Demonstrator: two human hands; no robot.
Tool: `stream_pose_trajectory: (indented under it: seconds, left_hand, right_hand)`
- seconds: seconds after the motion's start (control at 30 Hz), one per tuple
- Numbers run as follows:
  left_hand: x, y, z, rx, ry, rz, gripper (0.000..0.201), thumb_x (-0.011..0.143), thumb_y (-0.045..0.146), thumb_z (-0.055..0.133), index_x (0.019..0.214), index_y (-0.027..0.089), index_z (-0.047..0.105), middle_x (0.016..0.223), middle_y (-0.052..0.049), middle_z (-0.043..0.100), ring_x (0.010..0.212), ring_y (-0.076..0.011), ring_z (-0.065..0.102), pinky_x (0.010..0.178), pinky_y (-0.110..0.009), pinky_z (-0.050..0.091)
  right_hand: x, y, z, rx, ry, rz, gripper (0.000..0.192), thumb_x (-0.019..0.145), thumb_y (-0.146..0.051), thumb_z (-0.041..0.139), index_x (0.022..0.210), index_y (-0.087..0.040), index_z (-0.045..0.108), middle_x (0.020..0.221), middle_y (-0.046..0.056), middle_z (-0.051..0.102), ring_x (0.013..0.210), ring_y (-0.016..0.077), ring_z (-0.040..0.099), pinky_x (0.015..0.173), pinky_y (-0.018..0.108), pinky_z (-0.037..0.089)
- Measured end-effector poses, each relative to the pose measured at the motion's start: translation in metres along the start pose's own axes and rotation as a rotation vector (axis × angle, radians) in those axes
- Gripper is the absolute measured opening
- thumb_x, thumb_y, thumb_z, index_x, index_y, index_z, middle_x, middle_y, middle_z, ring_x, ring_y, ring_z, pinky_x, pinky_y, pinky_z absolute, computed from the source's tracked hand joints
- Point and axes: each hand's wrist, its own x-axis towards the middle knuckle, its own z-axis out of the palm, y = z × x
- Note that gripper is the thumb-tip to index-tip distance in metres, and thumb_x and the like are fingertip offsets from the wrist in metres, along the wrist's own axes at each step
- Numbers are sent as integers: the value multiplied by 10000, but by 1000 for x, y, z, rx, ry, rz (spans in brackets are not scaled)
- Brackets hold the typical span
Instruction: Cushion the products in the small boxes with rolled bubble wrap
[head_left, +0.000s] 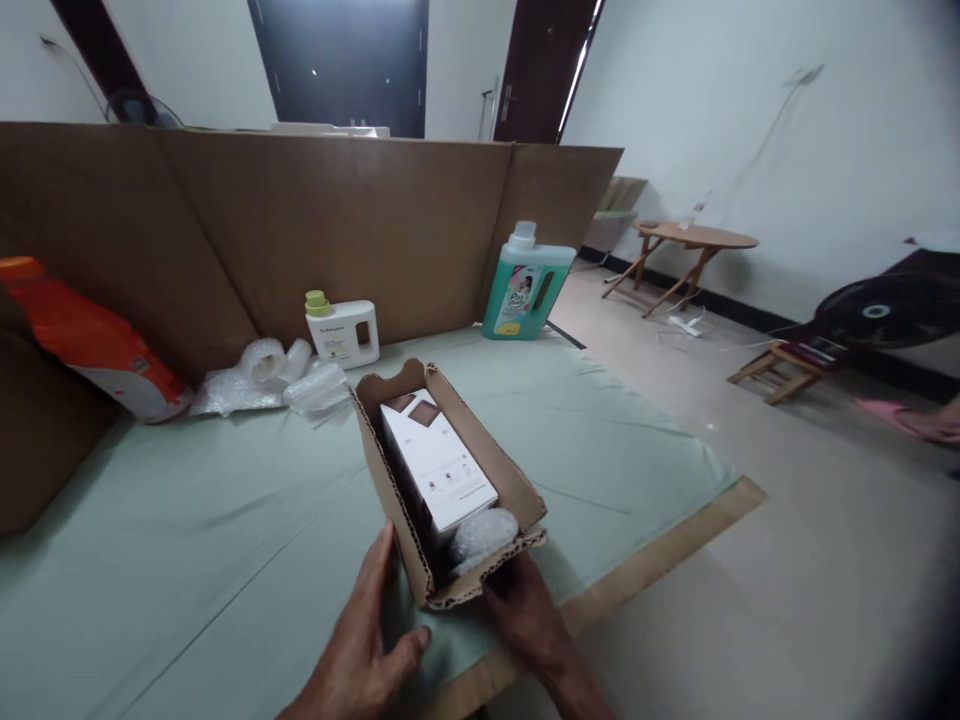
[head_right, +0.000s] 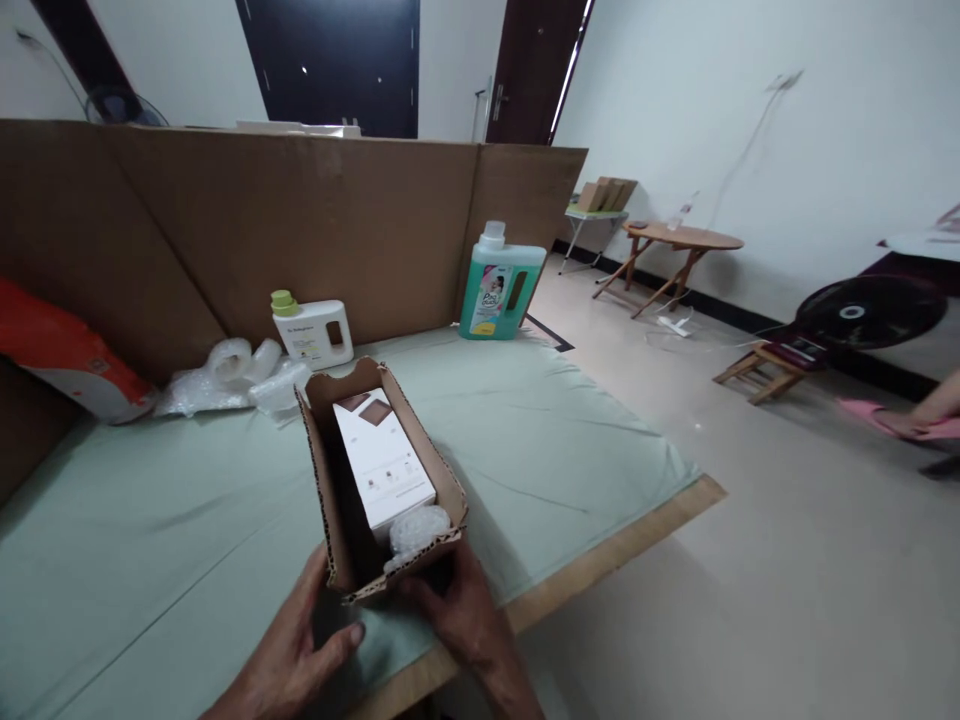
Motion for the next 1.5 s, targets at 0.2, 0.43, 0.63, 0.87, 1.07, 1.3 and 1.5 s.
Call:
stream_pose_trajectory:
  seconds: [0.2,0.43,0.63,0.87,1.07,1.3,1.5]
  left_hand:
    - [105,8,-81,63,106,-128,903,731,462,709,1525,244,338,1465,-159,514,870,-227,676,785,-393,568]
    - [187,46,-39,-73,-251,-171,497,597,456,788,984,153,709,899,-93,741,920,-332,650,755,-393,550]
    - [261,54,62,-216,-309,-110,560,540,262,693,1088,154,640,1069,-87,692,821,-221,630,651,-298,507]
    - [344,68,183,-342,-374,-78,921,557,222,650,1437,197,379,1263,-108,608,804,-165,593,610,-245,464]
    - [348,62,234,-373,-541,-38,945,586,193,686,1482,170,387,1303,-122,615,1051,-240,596,772,-275,484]
    - [355,54,251,-355,-626,1,893,599,172,697,1454,163,438,1393,-146,570,1161,-272,567,934,-337,463]
    - [356,48,253,-232,-615,6,901,616,162,719,1468,170,425,1432,-136,536,1254,-275,505,1015,-343,419]
  right_hand:
    - [-17,20,-1,-194,123,-76,674,799,-510,724,1377,-222,531,1289,160,668,1188,375,629,1020,569,494]
    - [-9,-4,-3,-192,66,-192,654,891,-453,654,1482,-289,426,1416,113,589,1285,344,562,1053,528,474]
    - [57,1,-114,-243,144,-78,526,802,-447,706,1245,-186,595,1166,133,706,1075,328,655,942,498,539]
    - [171,4,-253,-76,378,-127,478,557,-258,807,1003,-224,641,1062,74,740,998,286,684,882,422,575]
    - [227,26,-278,28,485,-130,434,572,-283,808,961,-233,621,1012,54,732,962,264,682,772,387,612]
    - [261,59,-276,150,589,-130,390,599,-317,801,942,-219,644,948,28,725,894,227,691,811,398,621]
    - [268,68,-275,137,704,-138,375,645,-356,784,961,-198,656,981,59,724,924,244,688,810,418,632]
